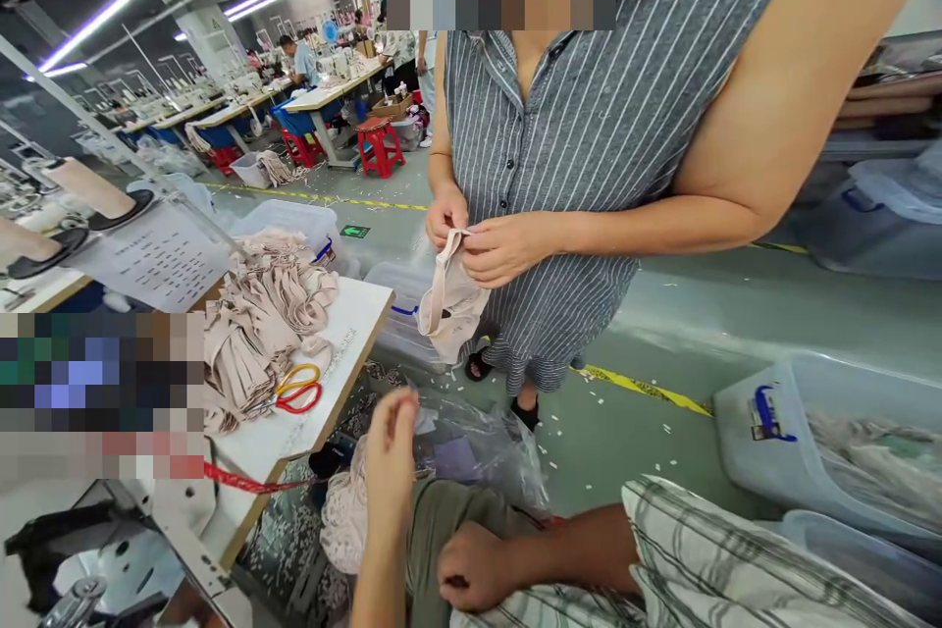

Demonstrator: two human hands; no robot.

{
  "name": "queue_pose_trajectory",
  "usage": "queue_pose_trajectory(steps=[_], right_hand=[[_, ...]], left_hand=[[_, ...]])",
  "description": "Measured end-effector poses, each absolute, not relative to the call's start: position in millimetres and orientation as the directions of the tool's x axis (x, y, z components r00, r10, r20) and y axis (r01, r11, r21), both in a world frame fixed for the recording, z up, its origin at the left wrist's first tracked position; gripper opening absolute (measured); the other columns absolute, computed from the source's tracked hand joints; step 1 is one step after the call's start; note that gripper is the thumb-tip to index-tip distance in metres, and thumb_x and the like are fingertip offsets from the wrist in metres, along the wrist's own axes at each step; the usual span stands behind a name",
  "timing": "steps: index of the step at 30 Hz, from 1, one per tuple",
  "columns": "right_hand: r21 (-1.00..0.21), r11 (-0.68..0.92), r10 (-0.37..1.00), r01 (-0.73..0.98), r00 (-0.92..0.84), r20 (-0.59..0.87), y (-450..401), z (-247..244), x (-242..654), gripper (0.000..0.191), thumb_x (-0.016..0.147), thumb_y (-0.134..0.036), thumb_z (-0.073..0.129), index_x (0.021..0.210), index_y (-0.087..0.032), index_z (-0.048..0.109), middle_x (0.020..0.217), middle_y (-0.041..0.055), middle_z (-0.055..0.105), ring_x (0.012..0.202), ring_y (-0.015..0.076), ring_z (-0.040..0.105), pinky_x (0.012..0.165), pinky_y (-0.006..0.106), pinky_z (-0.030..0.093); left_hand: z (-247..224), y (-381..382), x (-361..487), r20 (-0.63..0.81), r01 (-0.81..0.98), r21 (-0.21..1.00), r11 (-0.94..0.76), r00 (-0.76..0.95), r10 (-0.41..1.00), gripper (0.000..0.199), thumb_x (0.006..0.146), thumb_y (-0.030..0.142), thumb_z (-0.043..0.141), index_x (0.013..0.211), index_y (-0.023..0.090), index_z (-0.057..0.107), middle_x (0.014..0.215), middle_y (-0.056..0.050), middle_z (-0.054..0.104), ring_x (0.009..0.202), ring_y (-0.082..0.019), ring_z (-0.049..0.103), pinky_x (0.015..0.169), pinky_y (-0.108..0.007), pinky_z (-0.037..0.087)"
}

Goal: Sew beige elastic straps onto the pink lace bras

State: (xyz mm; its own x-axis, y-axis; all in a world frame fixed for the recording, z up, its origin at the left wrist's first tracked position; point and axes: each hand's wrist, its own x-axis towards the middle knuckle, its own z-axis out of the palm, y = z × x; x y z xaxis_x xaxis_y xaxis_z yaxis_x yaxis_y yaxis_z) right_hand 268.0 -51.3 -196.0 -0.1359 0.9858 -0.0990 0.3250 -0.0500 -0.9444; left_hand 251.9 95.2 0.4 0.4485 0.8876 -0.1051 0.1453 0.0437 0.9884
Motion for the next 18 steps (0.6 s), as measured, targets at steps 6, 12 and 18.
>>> queue_pose_trajectory(steps=[6,12,18], right_hand=[[-0.955,0.039,0.977,0.294,-0.211,-0.025,-49,-195,270,0.018,0.071,-0.030,0.054,0.056,-0.036,0.061,0.058,-0.0047,0.059,0.060,0.0114,0.056,0.064,0.023,0.048],[-0.961,0.099,0.980,0.259,-0.193,0.049,-43,-171,283,0.031,0.075,-0.036,0.046,0.043,-0.032,0.047,0.049,-0.0029,0.045,0.052,0.0099,0.051,0.050,0.021,0.041],[-0.974,-0.140,0.981,0.176,0.161,-0.112,-40,-134,299,0.034,0.077,-0.035,0.045,0.044,-0.025,0.051,0.049,-0.0031,0.050,0.050,0.0070,0.055,0.046,0.016,0.037]], left_hand=[[97,168,373,0.126,-0.108,0.991,-0.072,0.654,0.746,0.039,0.091,0.049,0.060,0.117,0.021,0.065,0.131,-0.012,0.066,0.130,-0.025,0.056,0.111,-0.042,0.041],[107,176,424,-0.084,0.032,0.995,0.093,0.763,0.641,0.039,0.090,0.049,0.056,0.086,0.014,0.071,0.080,-0.012,0.073,0.077,-0.023,0.071,0.074,-0.037,0.055],[53,155,357,0.132,-0.057,0.991,-0.119,0.378,0.916,0.026,0.089,0.042,0.057,0.086,0.018,0.067,0.079,-0.001,0.067,0.075,-0.014,0.063,0.077,-0.026,0.050]])
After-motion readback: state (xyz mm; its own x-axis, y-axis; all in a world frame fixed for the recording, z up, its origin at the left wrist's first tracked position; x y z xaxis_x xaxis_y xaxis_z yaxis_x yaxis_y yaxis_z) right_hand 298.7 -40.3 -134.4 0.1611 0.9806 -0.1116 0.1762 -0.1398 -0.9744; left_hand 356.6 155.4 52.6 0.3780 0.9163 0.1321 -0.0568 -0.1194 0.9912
